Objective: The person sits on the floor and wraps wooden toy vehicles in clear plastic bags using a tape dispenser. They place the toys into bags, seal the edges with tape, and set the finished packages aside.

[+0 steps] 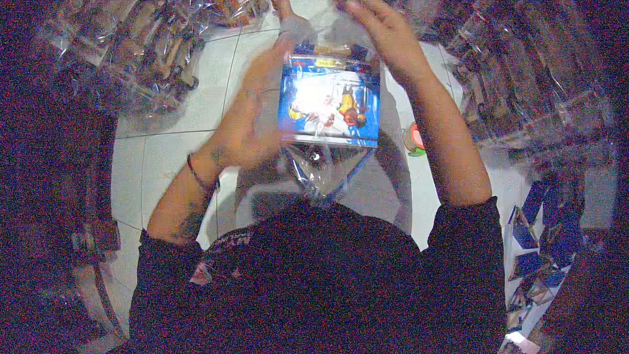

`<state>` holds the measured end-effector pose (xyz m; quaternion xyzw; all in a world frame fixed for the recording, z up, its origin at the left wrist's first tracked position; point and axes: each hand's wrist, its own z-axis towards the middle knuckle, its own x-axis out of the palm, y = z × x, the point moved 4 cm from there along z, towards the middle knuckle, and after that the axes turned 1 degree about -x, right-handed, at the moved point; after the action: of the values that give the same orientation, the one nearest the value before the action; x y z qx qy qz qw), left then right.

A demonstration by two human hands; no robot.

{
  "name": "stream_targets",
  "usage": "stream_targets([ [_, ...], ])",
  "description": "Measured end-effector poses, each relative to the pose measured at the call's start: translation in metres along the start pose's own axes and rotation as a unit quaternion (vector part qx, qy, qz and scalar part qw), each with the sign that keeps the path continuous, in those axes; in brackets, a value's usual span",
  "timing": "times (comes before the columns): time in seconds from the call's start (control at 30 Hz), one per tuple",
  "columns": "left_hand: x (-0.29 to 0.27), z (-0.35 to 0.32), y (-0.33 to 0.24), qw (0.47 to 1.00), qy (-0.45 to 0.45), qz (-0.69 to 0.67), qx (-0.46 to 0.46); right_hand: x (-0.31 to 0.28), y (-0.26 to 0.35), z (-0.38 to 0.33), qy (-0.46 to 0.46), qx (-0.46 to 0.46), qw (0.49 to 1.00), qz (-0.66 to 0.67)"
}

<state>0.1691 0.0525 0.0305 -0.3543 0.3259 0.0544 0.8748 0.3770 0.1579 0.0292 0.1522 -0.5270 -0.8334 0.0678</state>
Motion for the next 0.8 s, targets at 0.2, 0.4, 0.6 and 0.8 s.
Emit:
stream_targets([
  [0.2, -0.001, 0.095, 0.071, 0.971, 0.114, 0.164, -0.132, -0.008, -0.026, -0.010, 0.053, 0.147, 0.936, -0.316],
  [0.4, 0.019, 0.116, 0.058, 0.983, 0.061, 0.104, -0.142, 0.007, -0.021, -0.002, 0.142, 0.089, 0.969, -0.183],
  [0.6, 0.014, 0.004, -0.013, 0.960, 0.016, 0.275, 0.042, 0.016, -0.023, 0.004, 0.097, 0.090, 0.974, -0.186],
  [0.8, 0.069, -0.041, -0.024, 0.914, 0.134, 0.384, 0.001, 0.029, -0.009, -0.017, 0.072, -0.089, 0.967, -0.228],
])
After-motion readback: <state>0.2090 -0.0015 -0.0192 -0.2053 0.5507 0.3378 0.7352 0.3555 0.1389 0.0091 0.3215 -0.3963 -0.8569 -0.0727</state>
